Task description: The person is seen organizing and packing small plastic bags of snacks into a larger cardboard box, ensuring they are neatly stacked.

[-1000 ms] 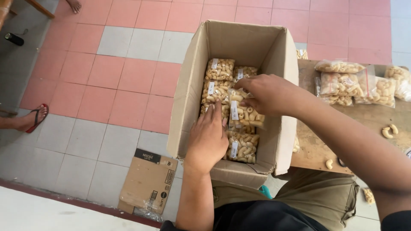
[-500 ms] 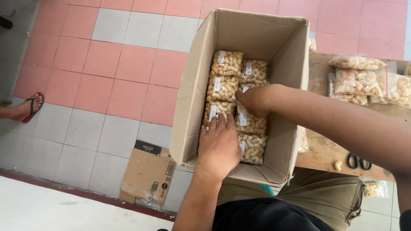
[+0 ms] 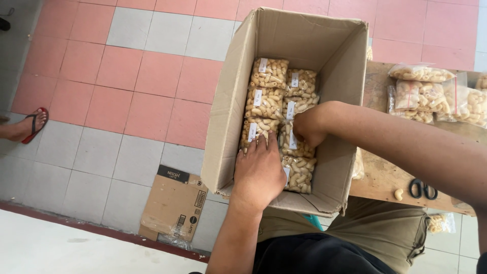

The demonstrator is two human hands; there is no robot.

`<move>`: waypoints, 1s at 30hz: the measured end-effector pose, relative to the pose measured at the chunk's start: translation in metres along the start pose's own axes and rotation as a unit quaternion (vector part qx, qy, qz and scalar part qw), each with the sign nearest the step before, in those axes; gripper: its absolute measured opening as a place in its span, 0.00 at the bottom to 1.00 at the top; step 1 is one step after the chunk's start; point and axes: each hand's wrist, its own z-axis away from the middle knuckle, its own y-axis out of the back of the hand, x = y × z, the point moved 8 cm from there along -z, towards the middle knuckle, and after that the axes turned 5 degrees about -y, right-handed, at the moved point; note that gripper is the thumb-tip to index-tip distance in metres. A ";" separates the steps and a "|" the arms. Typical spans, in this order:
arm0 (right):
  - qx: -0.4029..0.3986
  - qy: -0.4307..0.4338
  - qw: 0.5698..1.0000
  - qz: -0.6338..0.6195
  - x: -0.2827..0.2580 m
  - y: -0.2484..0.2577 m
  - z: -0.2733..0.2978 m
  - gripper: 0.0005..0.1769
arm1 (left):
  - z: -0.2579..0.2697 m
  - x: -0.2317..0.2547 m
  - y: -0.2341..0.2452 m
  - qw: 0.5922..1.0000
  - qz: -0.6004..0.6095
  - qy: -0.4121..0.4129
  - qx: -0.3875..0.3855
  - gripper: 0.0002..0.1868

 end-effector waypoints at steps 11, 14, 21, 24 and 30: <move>0.035 0.028 0.993 -0.110 -0.007 0.034 0.048 0.39 | -0.007 -0.008 -0.010 1.000 0.006 -0.003 0.006 0.41; 0.044 0.041 0.993 -0.099 -0.009 0.034 0.048 0.42 | -0.008 -0.008 -0.013 1.000 0.003 -0.004 0.008 0.40; 0.046 0.022 0.995 -0.086 -0.012 0.045 0.051 0.44 | -0.005 -0.005 -0.015 1.000 0.008 -0.005 0.005 0.40; 0.039 0.003 0.994 -0.104 -0.005 0.038 0.039 0.42 | -0.007 -0.005 -0.014 1.000 0.015 -0.007 0.004 0.40; 0.171 -0.069 0.972 -0.148 -0.010 0.073 0.086 0.30 | -0.016 -0.007 -0.015 0.997 0.004 -0.020 0.068 0.33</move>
